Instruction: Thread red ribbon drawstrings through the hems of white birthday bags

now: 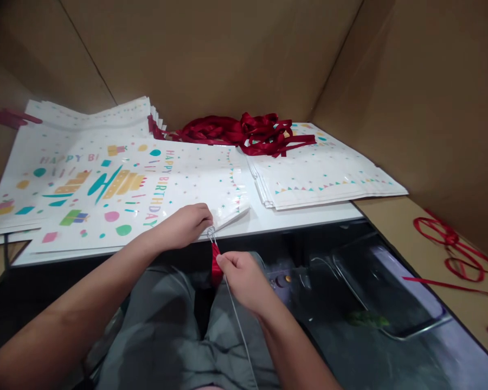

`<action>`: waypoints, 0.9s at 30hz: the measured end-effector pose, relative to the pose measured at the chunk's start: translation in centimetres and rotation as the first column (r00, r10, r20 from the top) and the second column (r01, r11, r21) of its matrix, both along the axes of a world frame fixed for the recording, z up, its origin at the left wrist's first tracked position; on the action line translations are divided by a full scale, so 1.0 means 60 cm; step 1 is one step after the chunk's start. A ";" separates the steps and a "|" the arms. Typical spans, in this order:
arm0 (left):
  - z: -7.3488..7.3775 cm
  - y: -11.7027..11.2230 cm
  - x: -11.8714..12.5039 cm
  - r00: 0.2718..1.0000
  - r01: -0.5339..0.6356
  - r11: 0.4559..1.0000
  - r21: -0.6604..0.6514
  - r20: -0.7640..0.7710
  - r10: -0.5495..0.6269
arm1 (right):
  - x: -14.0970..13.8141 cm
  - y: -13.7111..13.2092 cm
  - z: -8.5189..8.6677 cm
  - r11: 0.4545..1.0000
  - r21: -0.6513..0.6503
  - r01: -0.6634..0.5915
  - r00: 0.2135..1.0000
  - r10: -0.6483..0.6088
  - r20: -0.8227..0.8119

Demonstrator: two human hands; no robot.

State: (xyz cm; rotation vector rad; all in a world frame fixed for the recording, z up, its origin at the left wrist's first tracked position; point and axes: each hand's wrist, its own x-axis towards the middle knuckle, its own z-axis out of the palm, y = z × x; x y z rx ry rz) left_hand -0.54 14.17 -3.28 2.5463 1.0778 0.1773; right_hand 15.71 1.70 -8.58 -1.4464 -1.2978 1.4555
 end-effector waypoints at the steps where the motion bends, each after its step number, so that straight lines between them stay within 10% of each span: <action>1: 0.002 -0.001 0.001 1.000 0.002 1.000 -0.003 0.001 -0.002 | 0.001 0.001 0.002 1.000 -0.004 0.007 1.000 -0.007 0.008; 27: 0.007 -0.008 0.005 0.997 0.049 0.998 -0.040 0.063 -0.046 | -0.003 -0.006 -0.001 0.992 0.014 0.122 0.988 -0.122 0.089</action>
